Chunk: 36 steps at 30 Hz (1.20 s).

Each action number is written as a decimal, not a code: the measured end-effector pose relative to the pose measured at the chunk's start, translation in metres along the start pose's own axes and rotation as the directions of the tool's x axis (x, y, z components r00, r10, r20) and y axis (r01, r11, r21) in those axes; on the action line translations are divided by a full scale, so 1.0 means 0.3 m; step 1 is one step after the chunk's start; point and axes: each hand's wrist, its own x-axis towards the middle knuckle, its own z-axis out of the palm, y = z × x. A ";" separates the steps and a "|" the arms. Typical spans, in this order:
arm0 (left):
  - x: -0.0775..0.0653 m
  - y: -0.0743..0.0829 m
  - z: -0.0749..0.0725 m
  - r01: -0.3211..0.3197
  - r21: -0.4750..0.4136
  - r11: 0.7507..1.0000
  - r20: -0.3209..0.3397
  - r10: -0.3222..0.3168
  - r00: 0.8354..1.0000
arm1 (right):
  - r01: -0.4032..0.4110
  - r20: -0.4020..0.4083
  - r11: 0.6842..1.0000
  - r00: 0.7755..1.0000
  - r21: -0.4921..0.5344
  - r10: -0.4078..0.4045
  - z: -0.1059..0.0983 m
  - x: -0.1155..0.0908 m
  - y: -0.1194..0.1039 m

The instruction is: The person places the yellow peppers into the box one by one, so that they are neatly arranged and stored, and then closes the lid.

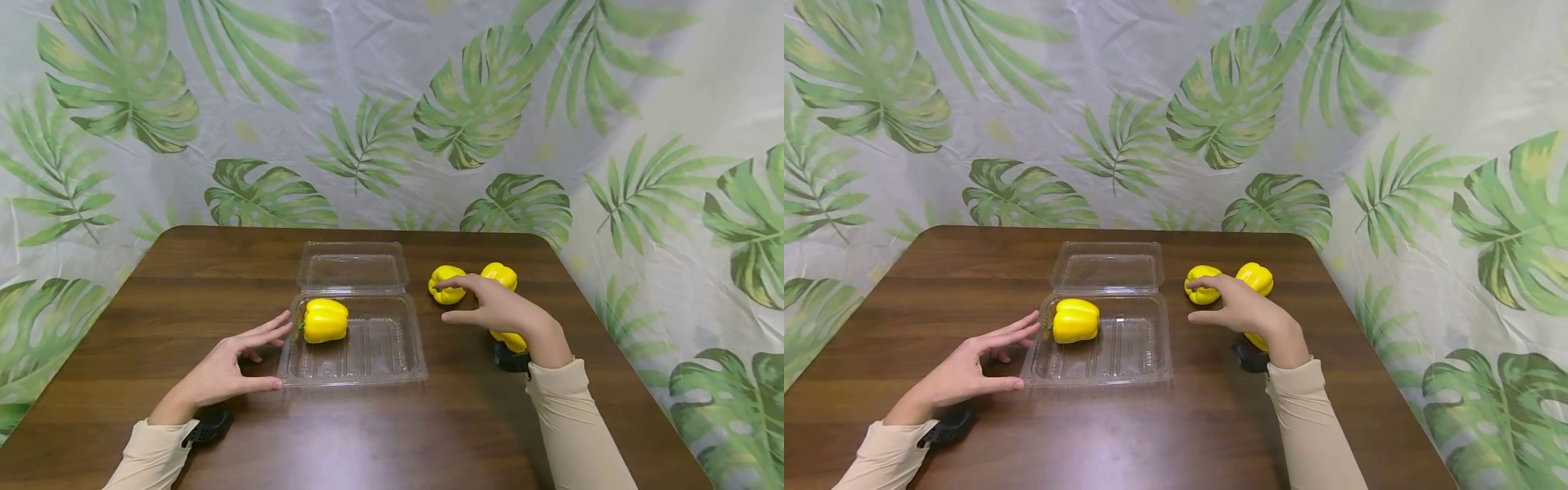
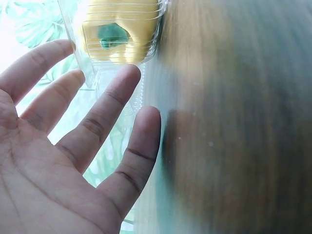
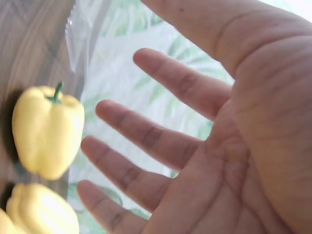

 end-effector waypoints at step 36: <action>0.000 -0.001 -0.001 0.012 0.013 1.000 0.007 -0.012 1.000 | -0.183 -0.077 0.977 0.978 0.109 0.192 -0.037 -0.234 0.269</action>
